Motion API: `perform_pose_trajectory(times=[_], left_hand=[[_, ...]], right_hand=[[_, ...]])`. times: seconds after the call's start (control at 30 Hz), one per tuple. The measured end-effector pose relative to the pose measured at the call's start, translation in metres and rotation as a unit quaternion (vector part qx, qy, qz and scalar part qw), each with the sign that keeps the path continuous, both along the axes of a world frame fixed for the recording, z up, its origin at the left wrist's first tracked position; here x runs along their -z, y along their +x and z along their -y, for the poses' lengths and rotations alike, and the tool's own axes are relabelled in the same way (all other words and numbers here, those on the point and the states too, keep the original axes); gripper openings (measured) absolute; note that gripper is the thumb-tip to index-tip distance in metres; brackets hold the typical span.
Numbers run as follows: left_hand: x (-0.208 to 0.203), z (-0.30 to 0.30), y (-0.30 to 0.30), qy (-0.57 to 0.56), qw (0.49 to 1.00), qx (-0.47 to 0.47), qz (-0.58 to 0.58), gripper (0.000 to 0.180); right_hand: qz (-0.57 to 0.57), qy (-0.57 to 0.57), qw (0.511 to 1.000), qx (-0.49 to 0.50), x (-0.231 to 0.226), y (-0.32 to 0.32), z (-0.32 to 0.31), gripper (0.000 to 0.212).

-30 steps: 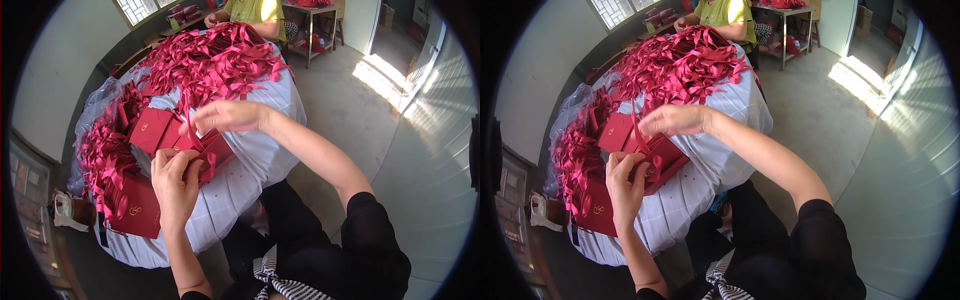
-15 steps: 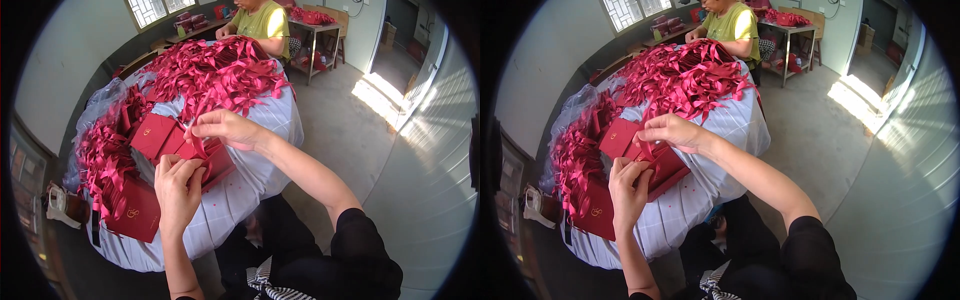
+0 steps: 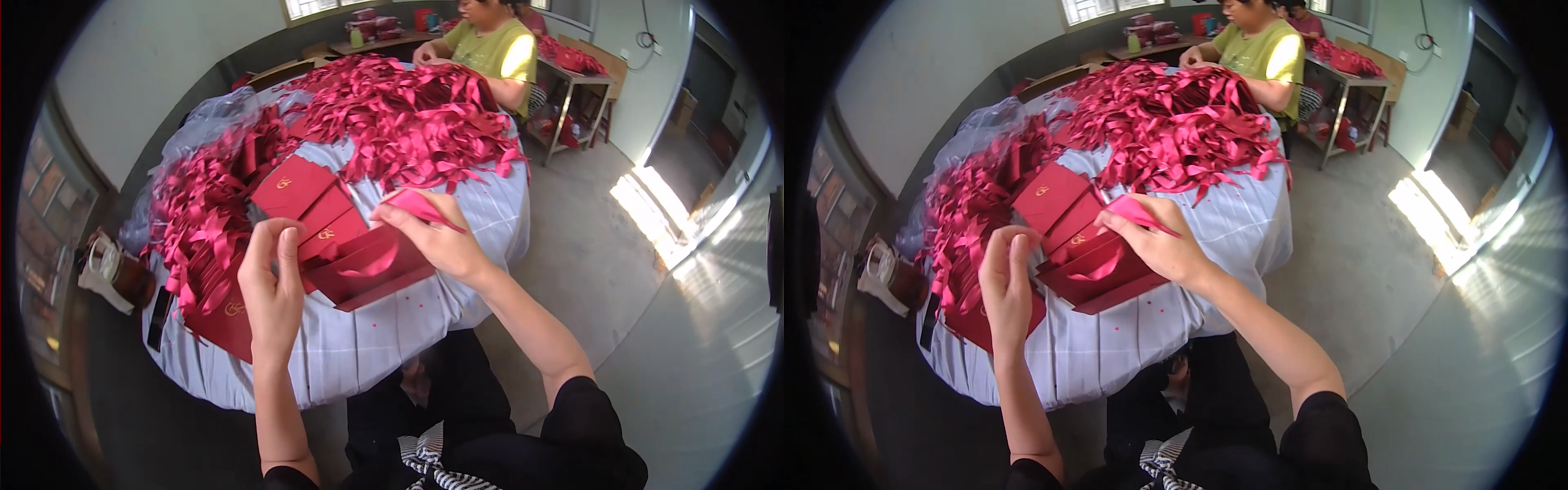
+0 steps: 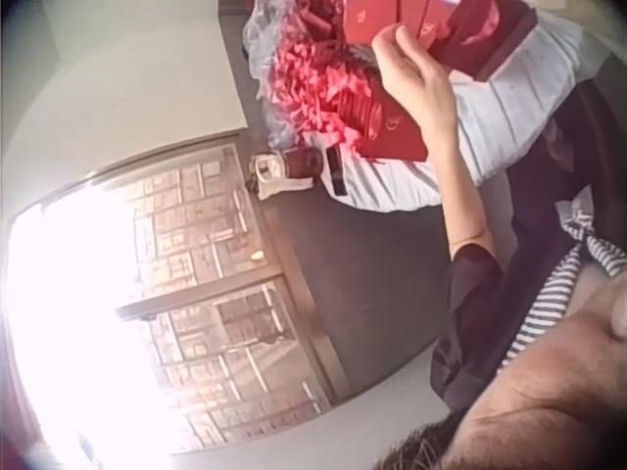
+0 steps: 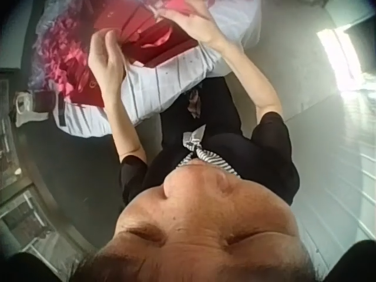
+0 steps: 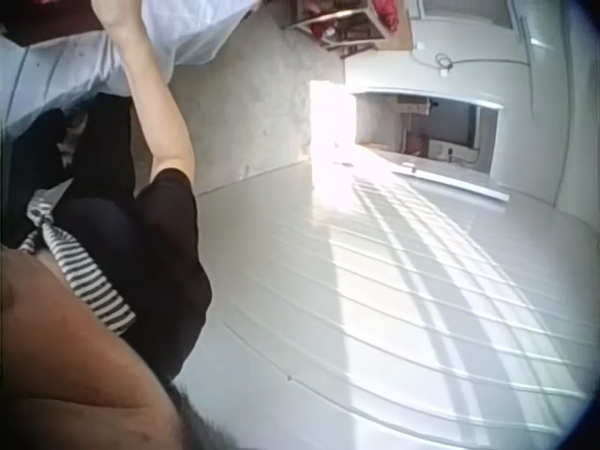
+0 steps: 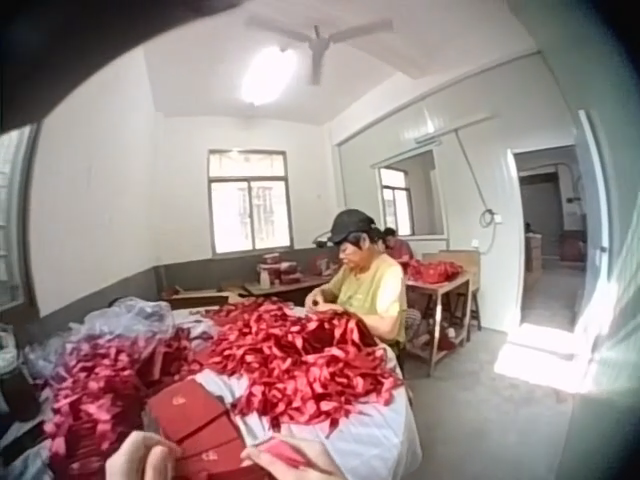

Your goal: The person attaches ribbon handles to gift bags by threading ribbons through the bag holes by hand and stacks the assembled gift bags.

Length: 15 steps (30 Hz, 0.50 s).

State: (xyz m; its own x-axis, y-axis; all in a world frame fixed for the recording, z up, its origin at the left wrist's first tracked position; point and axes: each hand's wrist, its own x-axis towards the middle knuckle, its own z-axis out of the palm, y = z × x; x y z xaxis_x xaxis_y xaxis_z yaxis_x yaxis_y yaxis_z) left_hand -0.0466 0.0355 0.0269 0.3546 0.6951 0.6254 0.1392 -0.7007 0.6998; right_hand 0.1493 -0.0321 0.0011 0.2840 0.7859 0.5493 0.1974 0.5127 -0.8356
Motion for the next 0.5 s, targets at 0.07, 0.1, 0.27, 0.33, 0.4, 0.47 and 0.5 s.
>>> perform_pose_trajectory(times=[0.07, 0.1, 0.27, 0.33, 0.4, 0.47, 0.5], left_hand=[[0.008, -0.001, -0.007, -0.025, 0.997, -0.040, -0.061, 0.029], [0.005, 0.003, -0.009, -0.087, 0.989, -0.035, -0.117, 0.040], [0.007, 0.011, -0.008, -0.323, 0.938, 0.106, -0.073, 0.050], [0.012, 0.003, -0.005, -0.359, 0.910, 0.199, -0.054, 0.034], [0.012, 0.003, 0.000, -0.346, 0.914, 0.210, -0.019, 0.029], [0.017, 0.003, 0.012, -0.281, 0.944, 0.174, 0.028, 0.017], [0.021, 0.002, 0.016, -0.190, 0.975, 0.113, -0.012, 0.016]], right_hand=[[0.015, -0.017, 1.000, 0.013, -0.004, 0.001, 0.006, 0.016], [0.015, -0.012, 1.000, 0.016, -0.005, 0.001, 0.006, 0.015], [0.025, -0.034, 0.999, -0.009, -0.005, 0.003, 0.012, 0.012], [0.092, 0.001, 0.996, -0.011, -0.001, 0.007, 0.014, 0.011], [0.075, -0.021, 0.997, -0.005, 0.002, 0.002, 0.016, 0.013], [0.035, -0.066, 0.997, -0.002, 0.005, 0.001, 0.017, 0.013], [0.037, -0.068, 0.997, -0.002, 0.007, -0.001, 0.016, 0.013]])
